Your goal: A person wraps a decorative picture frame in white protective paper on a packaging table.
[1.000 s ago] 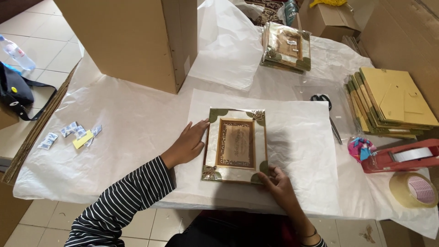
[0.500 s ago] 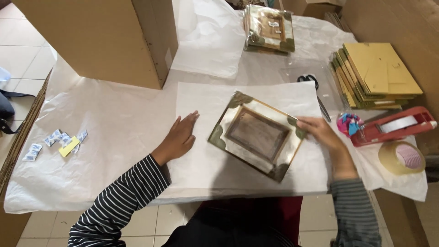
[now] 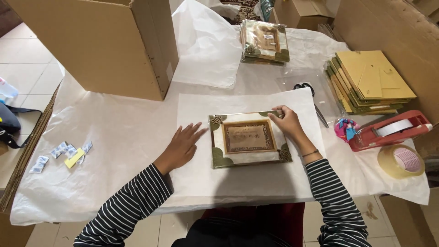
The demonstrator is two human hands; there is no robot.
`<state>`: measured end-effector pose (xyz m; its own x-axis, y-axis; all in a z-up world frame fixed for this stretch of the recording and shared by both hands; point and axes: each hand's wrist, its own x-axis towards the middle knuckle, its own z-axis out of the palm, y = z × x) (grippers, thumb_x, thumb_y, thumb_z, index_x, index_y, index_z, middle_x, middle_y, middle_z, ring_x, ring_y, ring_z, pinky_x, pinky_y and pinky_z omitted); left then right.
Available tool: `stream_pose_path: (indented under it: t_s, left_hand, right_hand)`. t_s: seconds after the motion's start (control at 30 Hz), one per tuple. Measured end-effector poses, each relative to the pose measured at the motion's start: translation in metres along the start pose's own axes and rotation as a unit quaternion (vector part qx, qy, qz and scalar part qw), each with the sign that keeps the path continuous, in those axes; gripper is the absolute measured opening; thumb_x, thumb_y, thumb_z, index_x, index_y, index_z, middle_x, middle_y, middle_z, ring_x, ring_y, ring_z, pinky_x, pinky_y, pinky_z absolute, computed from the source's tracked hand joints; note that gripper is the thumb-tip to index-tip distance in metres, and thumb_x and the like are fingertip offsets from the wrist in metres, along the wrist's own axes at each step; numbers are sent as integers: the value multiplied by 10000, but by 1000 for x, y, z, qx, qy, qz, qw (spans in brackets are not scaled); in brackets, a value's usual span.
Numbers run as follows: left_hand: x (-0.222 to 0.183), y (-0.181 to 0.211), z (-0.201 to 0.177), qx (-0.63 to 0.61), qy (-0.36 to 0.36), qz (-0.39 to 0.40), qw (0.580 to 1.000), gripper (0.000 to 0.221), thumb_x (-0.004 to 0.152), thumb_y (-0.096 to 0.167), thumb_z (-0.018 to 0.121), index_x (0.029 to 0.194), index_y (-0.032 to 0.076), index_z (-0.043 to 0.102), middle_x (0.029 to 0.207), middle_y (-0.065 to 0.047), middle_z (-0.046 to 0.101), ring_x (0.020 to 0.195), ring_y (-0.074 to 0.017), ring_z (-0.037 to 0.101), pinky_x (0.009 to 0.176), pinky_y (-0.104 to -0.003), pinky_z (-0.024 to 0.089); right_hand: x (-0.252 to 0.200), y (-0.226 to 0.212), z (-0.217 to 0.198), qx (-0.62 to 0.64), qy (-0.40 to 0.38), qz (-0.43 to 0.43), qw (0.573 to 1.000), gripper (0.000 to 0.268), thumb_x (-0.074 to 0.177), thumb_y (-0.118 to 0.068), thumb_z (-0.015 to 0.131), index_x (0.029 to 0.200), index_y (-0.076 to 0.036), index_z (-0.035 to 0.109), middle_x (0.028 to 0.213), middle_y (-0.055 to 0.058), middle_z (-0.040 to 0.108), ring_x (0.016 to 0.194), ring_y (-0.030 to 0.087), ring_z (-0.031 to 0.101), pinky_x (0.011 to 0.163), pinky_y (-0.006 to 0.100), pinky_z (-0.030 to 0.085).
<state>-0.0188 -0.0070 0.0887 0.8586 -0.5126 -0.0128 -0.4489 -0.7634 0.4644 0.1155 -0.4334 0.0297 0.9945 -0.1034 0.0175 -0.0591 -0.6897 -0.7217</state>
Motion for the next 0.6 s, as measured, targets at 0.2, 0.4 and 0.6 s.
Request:
stream_pose_path:
  t_s: [0.2,0.4,0.6]
  left_hand:
    - [-3,23,-18,49,-46,12,998,629,961,218,324,1586,257,388,1699,-63,247,1556,-362,170,1230,-636,18]
    - [2,18,-1,69,-13,77,995,580,1030,466,306,1579,297,381,1674,-89,265,1528,-377,225,1218,-657,66]
    - [4,11,9,94,-7,78,992,601,1045,567,326,1580,299,376,1680,-87,250,1523,-360,246,1224,-642,95]
  right_hand:
    - [-24,6,-9,5,18,-33,999,447,874,-426,824,1203,-144,714,1003,85,772,787,214,689,685,335,550]
    - [-41,-14,5,-14,68,-93,993,454,898,-406,792,1155,-57,657,954,209,713,868,344,721,723,449,586]
    - [-71,-56,-16,-257,87,-140,952,621,1004,-628,587,1215,-44,584,1032,168,654,1019,344,714,792,455,630]
